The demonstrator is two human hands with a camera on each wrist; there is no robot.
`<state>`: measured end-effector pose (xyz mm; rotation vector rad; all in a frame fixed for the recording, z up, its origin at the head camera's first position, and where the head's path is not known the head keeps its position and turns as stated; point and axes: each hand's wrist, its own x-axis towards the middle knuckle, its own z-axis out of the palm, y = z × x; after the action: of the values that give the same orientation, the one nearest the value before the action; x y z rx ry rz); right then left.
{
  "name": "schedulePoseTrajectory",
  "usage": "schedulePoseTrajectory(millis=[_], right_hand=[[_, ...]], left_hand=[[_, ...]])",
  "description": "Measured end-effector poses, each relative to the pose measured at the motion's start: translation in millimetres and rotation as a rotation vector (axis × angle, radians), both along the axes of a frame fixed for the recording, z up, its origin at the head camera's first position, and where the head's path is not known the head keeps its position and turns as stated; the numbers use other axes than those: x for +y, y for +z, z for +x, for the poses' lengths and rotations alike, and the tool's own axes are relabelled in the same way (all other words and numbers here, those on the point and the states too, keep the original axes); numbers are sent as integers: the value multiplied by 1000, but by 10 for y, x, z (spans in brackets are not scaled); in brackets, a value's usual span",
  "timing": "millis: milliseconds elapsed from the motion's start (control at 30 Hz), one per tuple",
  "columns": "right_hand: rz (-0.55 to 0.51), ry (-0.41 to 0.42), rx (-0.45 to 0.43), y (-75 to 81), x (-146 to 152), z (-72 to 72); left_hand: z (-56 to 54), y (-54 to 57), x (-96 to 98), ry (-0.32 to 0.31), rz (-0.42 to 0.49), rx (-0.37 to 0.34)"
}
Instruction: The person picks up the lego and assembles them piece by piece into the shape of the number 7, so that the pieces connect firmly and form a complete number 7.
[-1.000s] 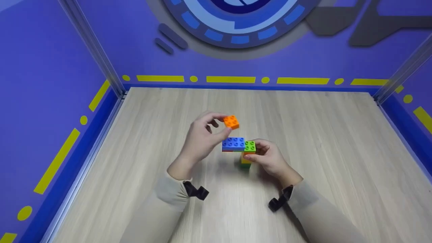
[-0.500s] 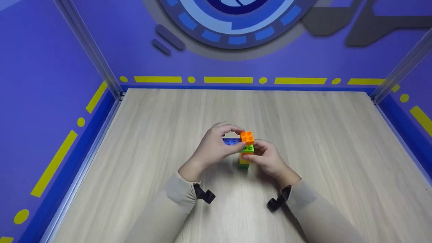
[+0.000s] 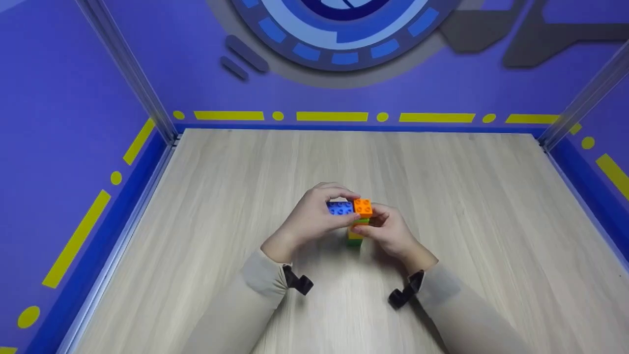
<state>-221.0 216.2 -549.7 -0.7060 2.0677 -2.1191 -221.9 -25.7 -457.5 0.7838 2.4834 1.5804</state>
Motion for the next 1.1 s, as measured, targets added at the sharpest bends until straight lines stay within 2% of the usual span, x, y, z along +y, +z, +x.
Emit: schedulePoseTrajectory(millis=[100, 333, 600, 733, 833, 967, 1100], right_hand=[[17, -8, -5, 14, -4, 0], [29, -8, 0, -6, 12, -5], [-10, 12, 16, 0, 6, -2], [43, -5, 21, 51, 1, 5], [89, -22, 15, 99, 12, 22], [108, -2, 5, 146, 29, 46], [138, 21, 6, 177, 41, 66]], left_hand=[[-10, -16, -9, -5, -7, -16], [-16, -20, -5, -12, -23, -4], [9, -20, 45, 30, -5, -32], [12, 18, 46, 35, -15, -36], [13, 65, 41, 28, -35, -72], [4, 107, 33, 13, -60, -114], [-9, 119, 25, -7, -83, -113]])
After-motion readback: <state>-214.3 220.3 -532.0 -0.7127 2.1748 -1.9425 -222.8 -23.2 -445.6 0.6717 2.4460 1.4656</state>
